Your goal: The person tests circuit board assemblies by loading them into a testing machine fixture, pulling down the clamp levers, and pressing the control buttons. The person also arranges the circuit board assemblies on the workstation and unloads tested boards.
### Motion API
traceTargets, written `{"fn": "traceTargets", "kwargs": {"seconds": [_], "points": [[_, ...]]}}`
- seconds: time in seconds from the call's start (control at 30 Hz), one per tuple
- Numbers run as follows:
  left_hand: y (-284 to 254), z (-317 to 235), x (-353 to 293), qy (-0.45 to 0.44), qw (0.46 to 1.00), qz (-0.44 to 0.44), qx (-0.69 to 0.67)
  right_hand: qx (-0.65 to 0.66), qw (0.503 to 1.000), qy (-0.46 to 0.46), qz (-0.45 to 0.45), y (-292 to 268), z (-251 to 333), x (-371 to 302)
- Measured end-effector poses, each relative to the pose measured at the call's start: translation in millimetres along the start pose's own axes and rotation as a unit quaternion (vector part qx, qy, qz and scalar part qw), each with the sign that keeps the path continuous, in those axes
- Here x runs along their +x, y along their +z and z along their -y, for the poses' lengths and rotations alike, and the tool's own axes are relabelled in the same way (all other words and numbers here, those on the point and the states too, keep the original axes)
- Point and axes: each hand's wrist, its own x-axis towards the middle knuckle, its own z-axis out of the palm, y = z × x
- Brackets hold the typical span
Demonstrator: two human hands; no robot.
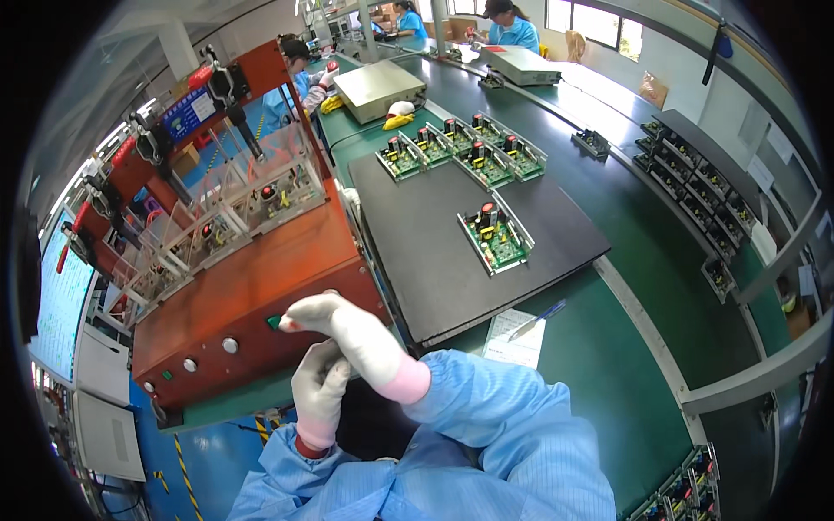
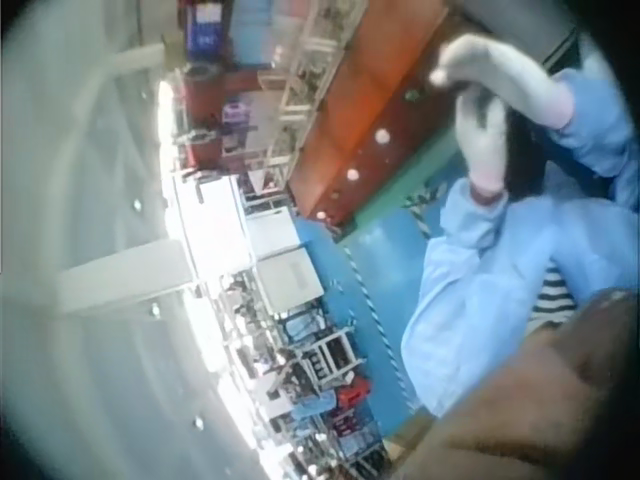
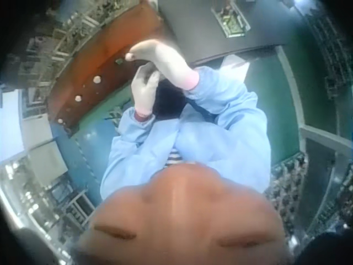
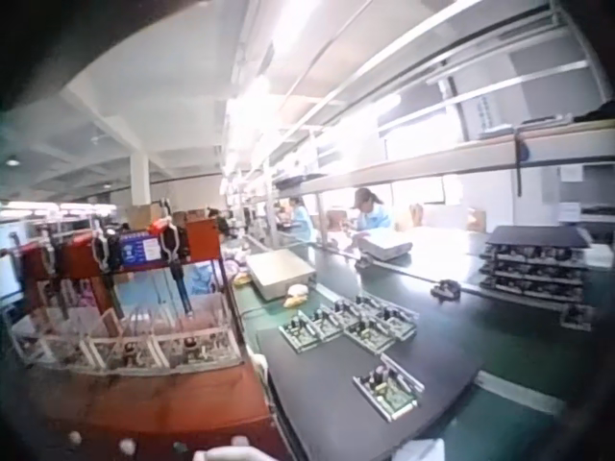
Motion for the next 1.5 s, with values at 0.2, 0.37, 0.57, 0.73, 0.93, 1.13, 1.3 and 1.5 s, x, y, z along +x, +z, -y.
{"fn": "traceTargets", "kwargs": {"seconds": [0.2, 0.37, 0.57, 0.73, 0.93, 1.13, 1.3, 1.5], "points": [[-8.1, 6.0, 8.9, -0.028, 0.999, 0.015, 0.028, -0.086, 0.996, 0.014, 0.018, 2.7, 4.3, 0.2], [-6.3, 14.0, 13.3, -0.021, 0.994, 0.033, 0.100, -0.082, 0.995, 0.043, -0.030, 1.0, 7.7, 1.7], [5.0, 30.5, 28.6, 0.167, 0.964, 0.070, 0.197, -0.374, 0.921, -0.106, -0.024, -7.2, 42.0, 19.7], [8.6, 36.5, 22.7, 0.080, 0.982, 0.098, 0.143, -0.407, 0.875, -0.209, -0.156, -35.2, 48.1, 36.9], [8.5, 47.1, 11.8, 0.036, 0.989, 0.102, 0.103, -0.349, 0.877, 0.119, -0.308, -51.0, 15.1, 41.5], [24.0, 36.0, 5.8, 0.038, 0.992, 0.094, 0.072, -0.278, 0.933, 0.054, -0.221, -11.3, 19.1, 22.6], [29.4, 36.1, -0.1, 0.097, 0.984, 0.083, 0.125, -0.233, 0.945, -0.010, -0.230, -8.0, 25.8, 19.9], [52.9, 39.9, -9.5, 0.220, 0.958, -0.034, 0.181, -0.197, 0.956, -0.043, -0.214, -13.4, 26.1, 19.4]]}}
